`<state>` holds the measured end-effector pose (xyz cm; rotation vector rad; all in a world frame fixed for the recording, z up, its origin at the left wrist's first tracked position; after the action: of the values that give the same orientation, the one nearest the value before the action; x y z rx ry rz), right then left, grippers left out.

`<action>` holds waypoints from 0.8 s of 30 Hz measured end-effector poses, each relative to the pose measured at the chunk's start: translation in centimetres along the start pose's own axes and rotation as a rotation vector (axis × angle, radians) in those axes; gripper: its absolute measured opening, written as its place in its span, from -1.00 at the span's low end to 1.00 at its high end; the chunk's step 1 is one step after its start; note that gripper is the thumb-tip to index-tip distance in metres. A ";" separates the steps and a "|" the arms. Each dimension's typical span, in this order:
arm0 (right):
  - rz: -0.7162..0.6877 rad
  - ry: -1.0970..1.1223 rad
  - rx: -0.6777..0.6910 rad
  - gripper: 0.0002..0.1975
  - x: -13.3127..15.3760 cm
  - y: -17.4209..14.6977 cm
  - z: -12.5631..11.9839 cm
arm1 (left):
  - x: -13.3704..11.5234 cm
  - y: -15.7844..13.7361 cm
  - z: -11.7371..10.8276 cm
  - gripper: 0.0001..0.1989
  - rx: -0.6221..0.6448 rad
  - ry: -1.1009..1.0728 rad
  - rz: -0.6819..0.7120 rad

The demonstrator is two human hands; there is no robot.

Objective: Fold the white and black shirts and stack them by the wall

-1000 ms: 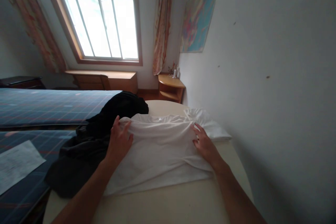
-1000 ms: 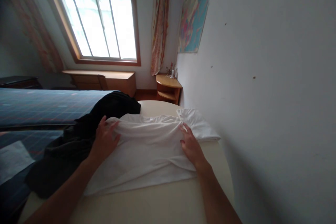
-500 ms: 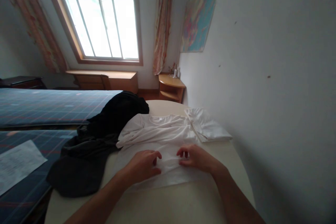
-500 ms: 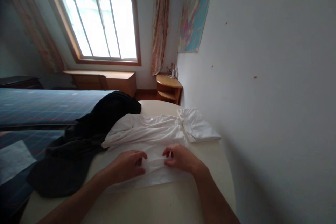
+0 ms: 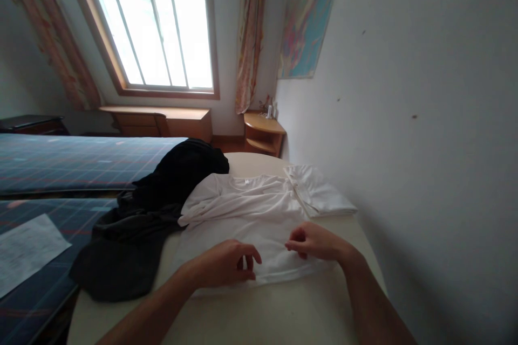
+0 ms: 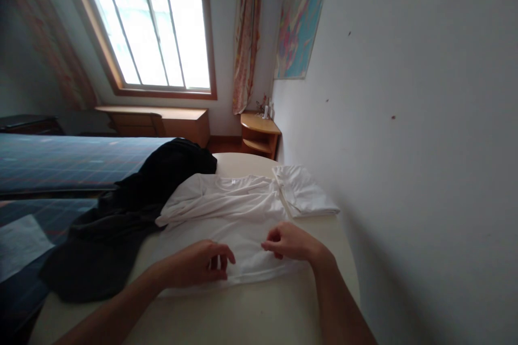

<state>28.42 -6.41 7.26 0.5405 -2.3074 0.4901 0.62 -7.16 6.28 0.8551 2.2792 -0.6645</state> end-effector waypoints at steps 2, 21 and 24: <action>0.047 -0.064 -0.047 -0.63 -1.1 0.1 -0.2 | 0.0 0.3 0.4 -0.69 -0.120 0.086 0.098; -0.315 -0.376 -0.360 -0.65 -0.6 3.3 2.7 | 2.0 1.9 2.9 -0.33 -0.343 0.462 0.184; -0.302 -0.470 -0.322 -0.54 -0.7 3.8 4.5 | 3.2 1.9 3.7 -0.23 -0.408 0.473 0.090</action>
<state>24.43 -5.27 2.98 0.8949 -2.6045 -0.1750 1.36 -6.95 1.08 0.9755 2.6342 0.0650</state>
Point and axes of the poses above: each hand's wrist, its own y-axis towards the middle knuckle, its own z-axis out of the palm, x = y × z, the point moved 1 cm from there along y, towards the middle knuckle, and after that the axes turned 8 degrees about -z, right-handed, at the moved point
